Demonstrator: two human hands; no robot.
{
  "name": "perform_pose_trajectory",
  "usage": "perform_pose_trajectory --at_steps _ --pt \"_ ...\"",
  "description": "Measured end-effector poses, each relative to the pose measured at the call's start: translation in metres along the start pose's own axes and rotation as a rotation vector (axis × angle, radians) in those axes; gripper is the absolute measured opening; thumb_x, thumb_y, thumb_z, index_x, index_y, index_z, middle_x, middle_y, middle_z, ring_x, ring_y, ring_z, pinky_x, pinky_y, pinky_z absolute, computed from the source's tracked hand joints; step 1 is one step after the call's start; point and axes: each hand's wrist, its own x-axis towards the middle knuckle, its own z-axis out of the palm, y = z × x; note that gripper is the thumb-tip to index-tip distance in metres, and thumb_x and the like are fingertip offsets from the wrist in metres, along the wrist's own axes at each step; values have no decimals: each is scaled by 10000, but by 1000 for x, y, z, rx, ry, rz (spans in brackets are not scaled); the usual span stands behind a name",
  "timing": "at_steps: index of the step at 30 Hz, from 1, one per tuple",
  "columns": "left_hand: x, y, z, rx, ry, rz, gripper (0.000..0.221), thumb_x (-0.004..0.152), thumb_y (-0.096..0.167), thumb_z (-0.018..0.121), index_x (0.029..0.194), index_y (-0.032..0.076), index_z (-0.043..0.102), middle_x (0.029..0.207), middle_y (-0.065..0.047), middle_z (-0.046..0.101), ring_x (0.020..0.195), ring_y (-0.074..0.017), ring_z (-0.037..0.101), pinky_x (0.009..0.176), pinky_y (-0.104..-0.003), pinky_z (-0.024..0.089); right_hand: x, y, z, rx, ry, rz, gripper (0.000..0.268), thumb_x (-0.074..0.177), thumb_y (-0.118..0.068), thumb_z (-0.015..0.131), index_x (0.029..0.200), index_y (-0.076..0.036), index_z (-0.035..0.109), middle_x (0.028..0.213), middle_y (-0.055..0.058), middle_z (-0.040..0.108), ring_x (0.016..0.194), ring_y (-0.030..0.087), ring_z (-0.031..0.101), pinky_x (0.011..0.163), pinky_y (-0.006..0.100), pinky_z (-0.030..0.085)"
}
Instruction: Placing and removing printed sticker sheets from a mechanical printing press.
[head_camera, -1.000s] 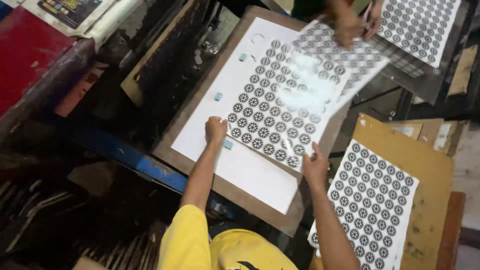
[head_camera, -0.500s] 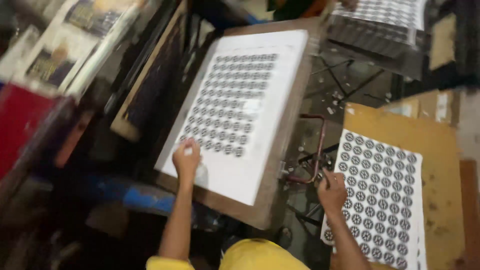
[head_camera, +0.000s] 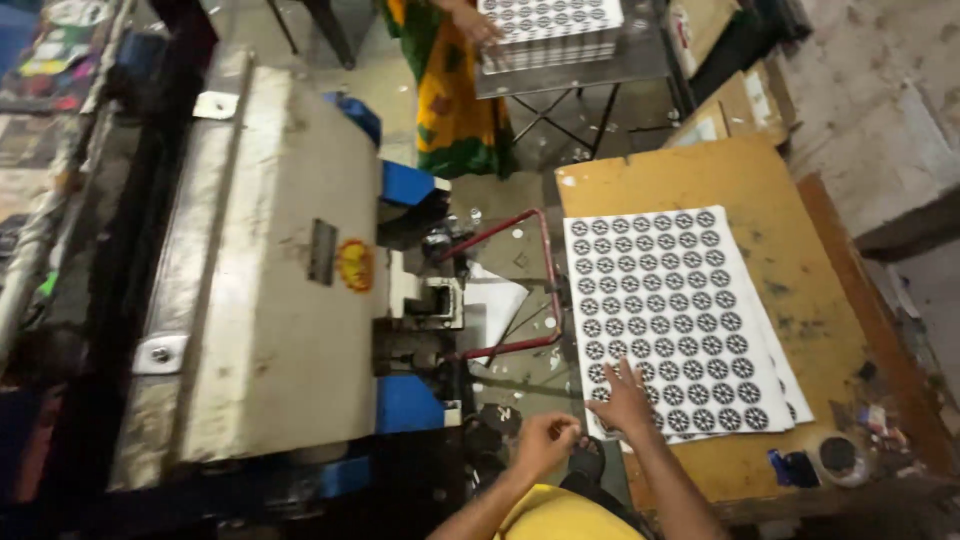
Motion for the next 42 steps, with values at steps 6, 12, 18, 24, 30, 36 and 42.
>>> perform_pose_trajectory --at_steps 6,12,18,24,30,36,42 --pt "50 -155 108 -414 -67 -148 185 892 14 658 1057 -45 719 876 -91 767 780 -152 744 714 -279 614 26 39 24 208 96 -189 911 712 -467 849 1496 -169 494 1648 184 284 1512 438 261 1200 476 335" --pt "96 -94 150 -471 12 -566 161 932 57 685 1076 -15 672 811 -96 677 670 -193 630 574 -334 488 21 109 -5 644 115 -180 884 772 -380 849 1492 -45 461 1583 192 413 1460 321 396 1181 410 343" --pt "102 19 134 -396 81 -101 215 972 82 615 1152 -17 678 970 -60 739 842 -129 674 711 -290 549 -3 284 -5 411 517 -57 688 828 -255 806 1440 -43 572 1438 183 606 1314 310 593 1112 391 466" --pt "92 86 43 -544 45 115 285 974 83 604 1249 21 645 1045 -30 722 902 -93 646 750 -273 557 5 251 31 1469 -68 371 498 965 -214 582 1459 -178 527 1102 33 665 786 149 577 621 347 476" --pt "40 105 -95 -376 123 150 222 967 132 713 1114 -32 736 882 -69 743 721 -125 712 598 -290 582 21 89 6 1701 -301 22 467 994 -194 538 1454 -109 536 1196 53 664 859 163 609 695 324 495" --pt "33 31 -260 -528 482 -93 324 979 254 624 1017 -61 687 715 -114 725 555 -219 749 450 -324 569 38 -118 -114 1521 -159 -271 514 1001 -127 513 1507 -33 525 1389 140 634 1148 260 645 964 398 515" --pt "109 -106 -363 132 816 -309 326 887 303 736 963 -12 772 903 -212 759 842 -336 739 774 -417 572 58 -252 -91 627 344 -510 454 987 -87 567 1428 16 598 1336 213 671 1171 288 672 997 353 488"
